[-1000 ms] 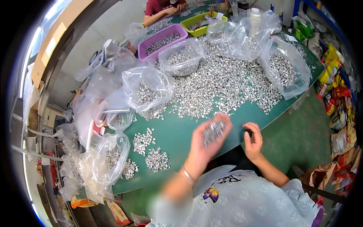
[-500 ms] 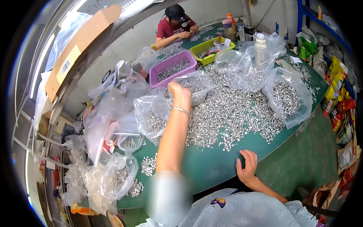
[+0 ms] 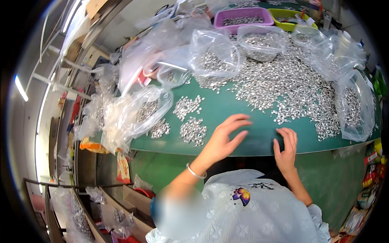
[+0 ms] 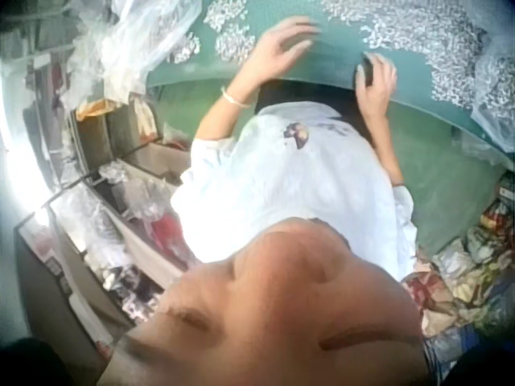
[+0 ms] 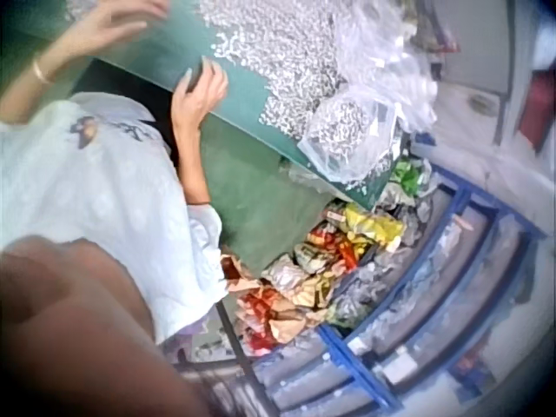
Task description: The person sorts small metal decorative or hardware parts by hand, picking them from large piles and arranging them into specific clusters on a work surface.
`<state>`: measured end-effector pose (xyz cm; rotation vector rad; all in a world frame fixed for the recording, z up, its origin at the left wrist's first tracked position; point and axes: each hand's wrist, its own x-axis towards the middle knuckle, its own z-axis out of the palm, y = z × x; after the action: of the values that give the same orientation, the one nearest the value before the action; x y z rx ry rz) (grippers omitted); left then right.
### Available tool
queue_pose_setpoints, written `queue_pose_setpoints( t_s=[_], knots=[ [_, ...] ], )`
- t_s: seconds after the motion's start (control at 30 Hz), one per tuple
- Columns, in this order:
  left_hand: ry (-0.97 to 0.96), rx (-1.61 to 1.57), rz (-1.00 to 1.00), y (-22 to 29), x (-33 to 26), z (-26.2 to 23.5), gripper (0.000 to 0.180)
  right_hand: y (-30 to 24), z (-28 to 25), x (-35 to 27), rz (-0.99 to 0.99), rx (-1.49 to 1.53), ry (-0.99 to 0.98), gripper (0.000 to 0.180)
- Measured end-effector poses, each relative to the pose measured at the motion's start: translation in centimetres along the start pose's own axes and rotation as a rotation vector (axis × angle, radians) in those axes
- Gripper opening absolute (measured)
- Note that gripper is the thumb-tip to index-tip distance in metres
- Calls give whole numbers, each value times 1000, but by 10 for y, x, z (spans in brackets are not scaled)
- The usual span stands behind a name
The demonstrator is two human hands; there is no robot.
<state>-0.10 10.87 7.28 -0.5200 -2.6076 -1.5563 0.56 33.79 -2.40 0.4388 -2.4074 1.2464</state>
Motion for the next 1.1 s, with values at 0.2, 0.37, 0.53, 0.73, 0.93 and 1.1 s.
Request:
queue_pose_setpoints(
  t_s=[0.2, 0.37, 0.53, 0.73, 0.93, 1.1],
  knots=[
    [694, 515, -216, -84, -104, -14, 43, -29, 33, 27, -174, 259, -536, 39],
    [581, 468, -362, -129, -100, -44, 42, -60, 122, 70, -254, 472, -765, 39],
    [569, 488, -282, -148, -84, -44, 39, -74, 196, 88, -266, 511, -740, 42],
    [504, 422, -251, -126, -91, -22, 51, -77, 185, 78, -262, 408, -859, 43],
    [596, 405, -293, -120, -79, -14, 53, -81, 198, 99, -386, 326, -811, 43],
    [508, 374, -322, -122, -83, -17, 52, -79, 187, 89, -407, 309, -880, 43]
  ],
)
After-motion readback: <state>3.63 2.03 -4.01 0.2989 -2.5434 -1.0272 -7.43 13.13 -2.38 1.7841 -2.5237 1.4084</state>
